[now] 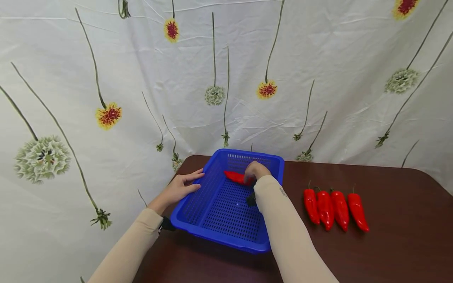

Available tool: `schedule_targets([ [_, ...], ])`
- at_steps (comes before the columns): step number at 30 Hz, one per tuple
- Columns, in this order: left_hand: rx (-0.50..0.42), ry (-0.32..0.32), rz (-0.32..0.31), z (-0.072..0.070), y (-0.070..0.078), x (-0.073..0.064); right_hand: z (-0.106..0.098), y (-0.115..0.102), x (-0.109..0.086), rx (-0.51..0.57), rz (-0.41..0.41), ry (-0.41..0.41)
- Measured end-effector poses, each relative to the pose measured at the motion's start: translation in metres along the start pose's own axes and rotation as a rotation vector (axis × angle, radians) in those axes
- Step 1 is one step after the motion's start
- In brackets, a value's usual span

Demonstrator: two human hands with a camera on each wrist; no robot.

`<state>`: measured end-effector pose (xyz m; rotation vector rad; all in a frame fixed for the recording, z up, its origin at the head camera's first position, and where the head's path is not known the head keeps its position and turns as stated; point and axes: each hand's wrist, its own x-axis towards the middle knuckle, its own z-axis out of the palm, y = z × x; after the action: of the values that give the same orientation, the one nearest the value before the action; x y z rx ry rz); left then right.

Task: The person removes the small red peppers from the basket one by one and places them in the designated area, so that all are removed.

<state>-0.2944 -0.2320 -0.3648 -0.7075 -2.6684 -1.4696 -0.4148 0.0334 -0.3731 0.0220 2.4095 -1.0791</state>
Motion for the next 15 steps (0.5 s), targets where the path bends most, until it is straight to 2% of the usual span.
schedule_targets([
  [1,-0.002,-0.002,-0.006,-0.0002,0.0045,-0.0011,0.0006,0.0000,0.0004,-0.006,0.001,0.006],
  [7,0.012,0.005,-0.006,-0.0002,0.0052,-0.0022,0.0021,-0.0008,0.0002,-0.024,-0.003,0.006],
  [15,0.023,0.008,-0.002,-0.0004,0.0064,-0.0026,0.0006,-0.0036,-0.0067,0.013,-0.027,-0.024],
])
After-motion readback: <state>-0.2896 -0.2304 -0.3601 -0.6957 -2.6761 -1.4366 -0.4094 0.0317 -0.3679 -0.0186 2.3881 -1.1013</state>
